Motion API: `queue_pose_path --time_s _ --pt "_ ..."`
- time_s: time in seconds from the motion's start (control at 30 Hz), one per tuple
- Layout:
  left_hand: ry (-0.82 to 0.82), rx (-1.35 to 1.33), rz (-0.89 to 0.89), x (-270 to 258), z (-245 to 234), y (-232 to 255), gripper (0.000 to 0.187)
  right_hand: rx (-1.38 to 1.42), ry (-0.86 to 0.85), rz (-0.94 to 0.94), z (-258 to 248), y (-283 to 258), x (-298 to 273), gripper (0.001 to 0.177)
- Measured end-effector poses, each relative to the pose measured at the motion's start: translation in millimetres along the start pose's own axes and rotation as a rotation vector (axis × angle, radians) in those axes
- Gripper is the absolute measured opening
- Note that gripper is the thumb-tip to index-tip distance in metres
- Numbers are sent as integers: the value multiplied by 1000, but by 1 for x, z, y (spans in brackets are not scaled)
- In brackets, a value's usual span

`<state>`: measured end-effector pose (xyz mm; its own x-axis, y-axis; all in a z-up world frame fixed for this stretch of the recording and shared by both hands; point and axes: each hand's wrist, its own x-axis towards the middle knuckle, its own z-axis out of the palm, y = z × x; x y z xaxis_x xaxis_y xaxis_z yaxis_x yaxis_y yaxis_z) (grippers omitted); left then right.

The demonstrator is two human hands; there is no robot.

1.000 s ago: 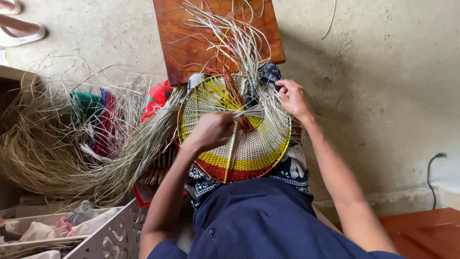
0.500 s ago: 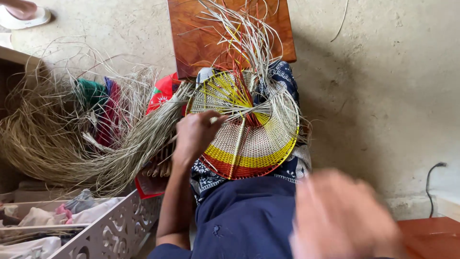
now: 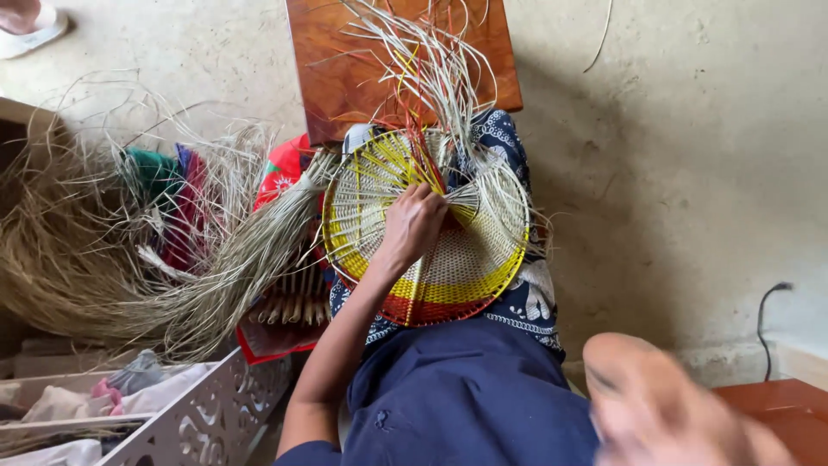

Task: Weaving natural fibers into a circular frame to create a decorative fan

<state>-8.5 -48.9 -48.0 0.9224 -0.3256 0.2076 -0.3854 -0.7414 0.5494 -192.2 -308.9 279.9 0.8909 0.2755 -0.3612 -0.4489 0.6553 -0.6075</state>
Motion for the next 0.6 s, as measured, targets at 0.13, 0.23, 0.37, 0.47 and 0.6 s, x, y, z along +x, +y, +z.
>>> queue_pose_path --time_s 0.13,0.23,0.37,0.47,0.6 --pt "-28 -51 8 -6 13 -16 10 -1552 -353 -992 -76 48 235 30" --pt "-73 32 10 -8 -2 -21 10 -1813 -422 -734 -125 65 326 22" --pt "-111 67 18 -4 -10 -52 9 -1764 -423 -602 -190 98 353 20" --pt "-138 130 22 0 -27 -70 11 -1686 -361 -698 -208 106 361 11" --pt "-278 88 -50 3 -53 -64 16 -1670 -352 -756 -216 109 371 10"
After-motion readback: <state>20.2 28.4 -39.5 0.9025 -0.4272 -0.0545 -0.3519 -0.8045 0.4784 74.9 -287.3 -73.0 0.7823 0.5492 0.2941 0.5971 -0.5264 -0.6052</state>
